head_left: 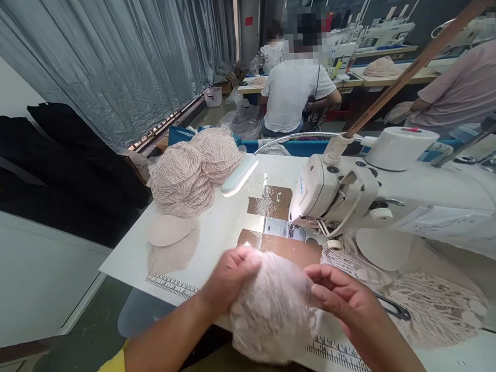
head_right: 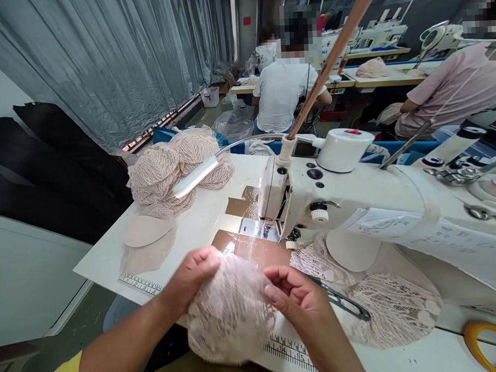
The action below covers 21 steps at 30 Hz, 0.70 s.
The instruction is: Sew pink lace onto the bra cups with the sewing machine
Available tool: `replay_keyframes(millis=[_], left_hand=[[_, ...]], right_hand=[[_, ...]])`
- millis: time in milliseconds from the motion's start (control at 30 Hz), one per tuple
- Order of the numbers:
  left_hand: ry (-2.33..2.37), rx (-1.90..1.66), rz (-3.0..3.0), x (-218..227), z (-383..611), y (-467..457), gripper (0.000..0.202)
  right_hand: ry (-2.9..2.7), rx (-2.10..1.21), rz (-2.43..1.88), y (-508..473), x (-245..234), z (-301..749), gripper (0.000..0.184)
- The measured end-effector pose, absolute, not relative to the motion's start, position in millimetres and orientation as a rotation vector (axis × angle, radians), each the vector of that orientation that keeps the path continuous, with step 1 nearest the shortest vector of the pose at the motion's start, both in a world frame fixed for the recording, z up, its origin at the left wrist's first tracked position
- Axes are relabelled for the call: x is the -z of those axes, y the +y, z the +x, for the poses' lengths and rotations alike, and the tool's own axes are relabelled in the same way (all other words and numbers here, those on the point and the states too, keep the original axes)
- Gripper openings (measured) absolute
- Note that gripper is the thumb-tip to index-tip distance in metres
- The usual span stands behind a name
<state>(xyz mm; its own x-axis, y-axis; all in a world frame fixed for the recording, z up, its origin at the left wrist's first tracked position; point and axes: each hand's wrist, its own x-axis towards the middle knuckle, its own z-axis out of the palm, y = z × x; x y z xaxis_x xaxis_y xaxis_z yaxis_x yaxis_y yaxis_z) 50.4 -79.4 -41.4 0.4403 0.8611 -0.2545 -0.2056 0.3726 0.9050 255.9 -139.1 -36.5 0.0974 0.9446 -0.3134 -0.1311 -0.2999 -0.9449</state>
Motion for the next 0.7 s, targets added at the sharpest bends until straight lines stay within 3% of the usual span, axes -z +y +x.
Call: replay_keyframes(millis=[100, 233, 333, 400, 533, 700], left_hand=[[1.093, -1.023, 1.145, 21.5, 23.4, -53.5, 0.031], [1.313, -1.144, 1.951, 13.1, 27.0, -24.5, 0.029], [1.202, -0.824, 2.669, 33.2, 68.0, -18.0, 0.021], [1.141, -0.369, 2.988, 52.6, 98.7, -22.4, 0.018], [1.018, -0.049, 3.078, 76.6, 132.3, -42.5, 0.016], [0.923, 0.035, 2.981, 59.2, 122.1, -48.8, 0.011]], right_hand=[[-0.873, -1.213, -1.511, -142.0, 35.4, 272.2, 0.033], [-0.992, -1.074, -1.679, -142.3, 34.7, 285.1, 0.033], [-1.311, -0.978, -1.735, -131.4, 31.7, 287.8, 0.029], [-1.596, -0.895, -1.747, -119.5, 31.6, 288.4, 0.027], [-1.962, -0.706, -1.772, -98.3, 43.6, 283.1, 0.032], [-2.197, -0.37, -1.764, -95.7, 69.8, 267.9, 0.036]])
